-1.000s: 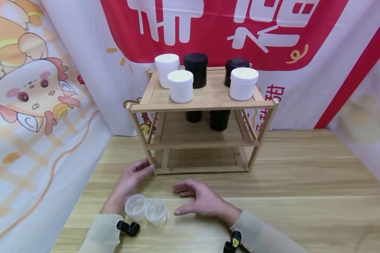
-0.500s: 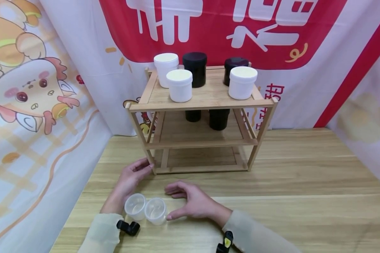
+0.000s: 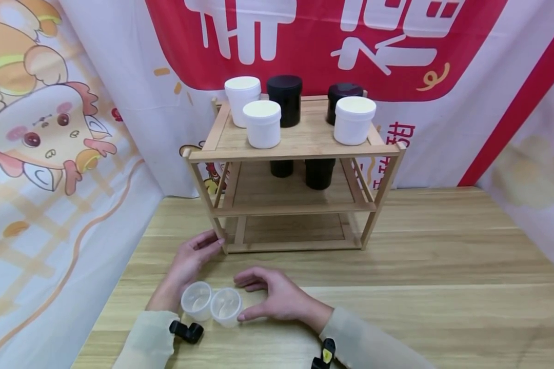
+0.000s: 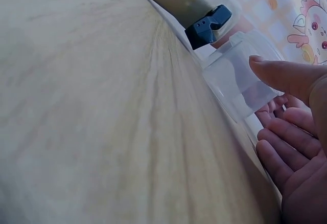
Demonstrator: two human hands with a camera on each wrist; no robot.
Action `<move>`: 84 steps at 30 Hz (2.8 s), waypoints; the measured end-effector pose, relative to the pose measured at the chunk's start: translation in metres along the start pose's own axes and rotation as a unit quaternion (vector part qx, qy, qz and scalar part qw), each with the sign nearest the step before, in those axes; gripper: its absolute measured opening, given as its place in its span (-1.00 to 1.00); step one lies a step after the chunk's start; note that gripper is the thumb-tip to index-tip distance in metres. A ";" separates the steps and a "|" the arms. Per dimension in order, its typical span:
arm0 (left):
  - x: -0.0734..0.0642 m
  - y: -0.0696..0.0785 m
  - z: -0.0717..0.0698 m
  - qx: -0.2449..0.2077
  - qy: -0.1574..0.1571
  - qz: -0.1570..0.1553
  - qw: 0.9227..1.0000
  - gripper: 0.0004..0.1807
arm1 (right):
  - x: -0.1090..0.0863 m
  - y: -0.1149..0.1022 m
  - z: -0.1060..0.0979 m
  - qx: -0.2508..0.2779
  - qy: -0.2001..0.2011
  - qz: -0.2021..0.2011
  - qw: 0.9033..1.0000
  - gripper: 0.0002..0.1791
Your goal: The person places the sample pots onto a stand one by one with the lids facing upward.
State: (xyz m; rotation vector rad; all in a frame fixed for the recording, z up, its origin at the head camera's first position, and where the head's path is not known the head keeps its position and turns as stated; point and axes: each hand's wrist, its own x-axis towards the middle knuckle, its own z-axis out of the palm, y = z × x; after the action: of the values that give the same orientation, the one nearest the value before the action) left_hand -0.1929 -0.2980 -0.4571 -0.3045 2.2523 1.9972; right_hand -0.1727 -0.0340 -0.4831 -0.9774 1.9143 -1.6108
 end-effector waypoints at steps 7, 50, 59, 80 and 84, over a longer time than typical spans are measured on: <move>0.001 -0.001 0.000 0.006 -0.003 0.000 1.000 -0.29 | 0.000 -0.003 0.004 -0.001 -0.008 -0.001 1.000 -0.21; 0.000 -0.001 -0.001 -0.004 0.001 0.006 1.000 -0.31 | 0.001 -0.018 -0.003 -0.004 0.057 0.009 0.998 -0.21; 0.000 0.000 -0.001 -0.002 0.000 0.004 1.000 -0.32 | 0.000 -0.034 -0.026 -0.016 0.111 0.003 0.994 -0.20; 0.000 0.001 -0.005 0.020 -0.003 0.024 1.000 -0.33 | -0.019 -0.103 -0.099 -0.091 0.271 -0.088 0.954 -0.25; -0.001 0.000 -0.004 0.030 0.003 0.026 0.999 -0.36 | -0.013 -0.105 -0.105 -0.089 0.305 -0.092 0.944 -0.26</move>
State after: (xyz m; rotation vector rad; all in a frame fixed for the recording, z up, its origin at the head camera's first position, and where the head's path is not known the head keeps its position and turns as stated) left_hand -0.1920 -0.3018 -0.4564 -0.2472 2.3414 1.9523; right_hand -0.2171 0.0376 -0.3600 -0.7987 2.4688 -2.0536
